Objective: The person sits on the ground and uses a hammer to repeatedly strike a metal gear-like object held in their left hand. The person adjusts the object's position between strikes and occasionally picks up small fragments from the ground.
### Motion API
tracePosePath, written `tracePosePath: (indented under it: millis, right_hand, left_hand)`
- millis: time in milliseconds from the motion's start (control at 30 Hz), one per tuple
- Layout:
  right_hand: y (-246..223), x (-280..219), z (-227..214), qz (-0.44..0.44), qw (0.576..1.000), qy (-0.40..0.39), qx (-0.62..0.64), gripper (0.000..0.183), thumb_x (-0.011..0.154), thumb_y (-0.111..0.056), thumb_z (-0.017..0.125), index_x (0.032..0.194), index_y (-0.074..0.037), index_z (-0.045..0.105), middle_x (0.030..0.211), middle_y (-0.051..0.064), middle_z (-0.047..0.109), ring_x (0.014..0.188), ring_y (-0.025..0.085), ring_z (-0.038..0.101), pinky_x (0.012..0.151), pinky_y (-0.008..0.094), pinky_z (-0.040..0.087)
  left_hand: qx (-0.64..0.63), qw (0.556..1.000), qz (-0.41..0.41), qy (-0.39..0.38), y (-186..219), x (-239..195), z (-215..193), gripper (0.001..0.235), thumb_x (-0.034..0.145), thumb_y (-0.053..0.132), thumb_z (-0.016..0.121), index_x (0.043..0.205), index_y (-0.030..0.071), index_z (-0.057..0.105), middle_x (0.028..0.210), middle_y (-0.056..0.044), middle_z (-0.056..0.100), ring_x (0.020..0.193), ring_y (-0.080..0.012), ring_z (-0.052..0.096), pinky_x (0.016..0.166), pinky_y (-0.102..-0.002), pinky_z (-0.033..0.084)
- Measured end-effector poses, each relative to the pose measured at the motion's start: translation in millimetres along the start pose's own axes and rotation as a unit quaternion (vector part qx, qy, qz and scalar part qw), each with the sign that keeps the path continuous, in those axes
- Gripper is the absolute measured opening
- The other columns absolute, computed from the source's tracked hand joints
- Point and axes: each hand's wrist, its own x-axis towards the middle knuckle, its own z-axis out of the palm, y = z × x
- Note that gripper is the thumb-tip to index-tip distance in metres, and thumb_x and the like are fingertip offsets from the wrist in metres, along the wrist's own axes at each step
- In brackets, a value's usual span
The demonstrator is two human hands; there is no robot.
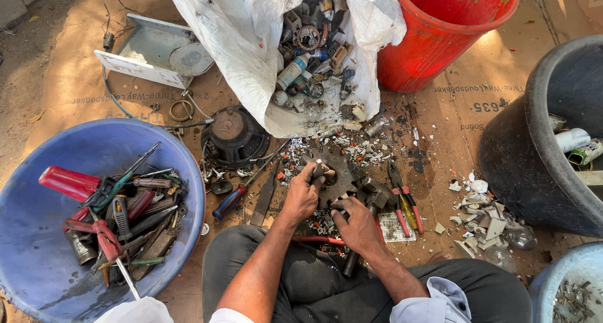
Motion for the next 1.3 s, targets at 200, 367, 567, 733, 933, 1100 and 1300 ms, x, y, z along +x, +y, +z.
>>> tracePosePath:
  millis: [200, 367, 567, 733, 933, 1100, 1300]
  right_hand:
    - [2, 0, 1, 0.045, 0.999, -0.023, 0.020, 0.028, 0.092, -0.019, 0.066, 0.113, -0.002, 0.073, 0.115, 0.015, 0.070, 0.108, 0.028, 0.071, 0.098, 0.041, 0.056]
    - [-3, -2, -1, 0.032, 0.999, -0.016, 0.030, 0.027, 0.091, -0.018, 0.066, 0.112, -0.002, 0.073, 0.115, 0.016, 0.071, 0.108, 0.029, 0.072, 0.097, 0.040, 0.056]
    - [1, -2, 1, 0.006, 1.000, -0.001, 0.028, 0.027, 0.091, -0.018, 0.068, 0.111, -0.001, 0.074, 0.117, 0.018, 0.070, 0.115, 0.033, 0.068, 0.102, 0.043, 0.051]
    - [5, -1, 2, 0.011, 0.999, -0.002, 0.039, 0.029, 0.091, -0.020, 0.067, 0.111, -0.001, 0.073, 0.118, 0.018, 0.070, 0.117, 0.033, 0.067, 0.105, 0.043, 0.050]
    - [-1, -2, -1, 0.019, 0.999, -0.005, 0.029, 0.030, 0.092, -0.020, 0.067, 0.112, -0.001, 0.074, 0.117, 0.018, 0.069, 0.116, 0.033, 0.067, 0.102, 0.043, 0.051]
    - [-4, -2, -3, 0.032, 0.998, -0.020, 0.040, 0.030, 0.092, -0.021, 0.066, 0.113, 0.000, 0.074, 0.117, 0.016, 0.069, 0.113, 0.030, 0.069, 0.101, 0.042, 0.052]
    - [0, -2, 0, 0.014, 0.999, -0.004, 0.037, 0.029, 0.092, -0.020, 0.068, 0.112, 0.000, 0.074, 0.116, 0.017, 0.070, 0.114, 0.030, 0.069, 0.102, 0.042, 0.052]
  left_hand:
    - [0.009, 1.000, -0.004, 0.008, 4, 2, 2, 0.028, 0.098, -0.003, 0.053, 0.120, 0.009, 0.065, 0.119, -0.007, 0.077, 0.112, -0.0181, 0.071, 0.098, -0.034, 0.056]
    - [0.197, 0.978, -0.062, -0.010, 6, -5, -3, 0.037, 0.097, 0.008, 0.058, 0.132, 0.017, 0.062, 0.100, -0.016, 0.076, 0.086, -0.0314, 0.074, 0.077, -0.045, 0.054]
    - [0.217, 0.972, 0.083, 0.042, -1, -8, -8, 0.049, 0.082, 0.000, 0.058, 0.129, 0.013, 0.060, 0.090, -0.018, 0.077, 0.079, -0.0384, 0.072, 0.073, -0.050, 0.053]
    - [0.187, 0.981, 0.014, 0.054, 0, -6, -7, 0.026, 0.097, 0.016, 0.063, 0.123, 0.012, 0.064, 0.079, -0.019, 0.073, 0.068, -0.0366, 0.073, 0.063, -0.049, 0.052]
    - [0.182, 0.980, 0.056, 0.063, 4, -8, -7, 0.032, 0.094, 0.016, 0.066, 0.126, 0.009, 0.063, 0.079, -0.023, 0.071, 0.067, -0.0376, 0.072, 0.061, -0.048, 0.051]
    - [0.196, 0.978, 0.043, 0.052, 4, -7, -6, 0.031, 0.095, 0.017, 0.067, 0.124, 0.010, 0.063, 0.075, -0.022, 0.071, 0.066, -0.0365, 0.072, 0.060, -0.047, 0.051]
    - [0.209, 0.976, 0.039, 0.053, 4, -7, -5, 0.029, 0.095, 0.017, 0.066, 0.123, 0.012, 0.064, 0.075, -0.021, 0.072, 0.066, -0.0367, 0.072, 0.061, -0.047, 0.051]
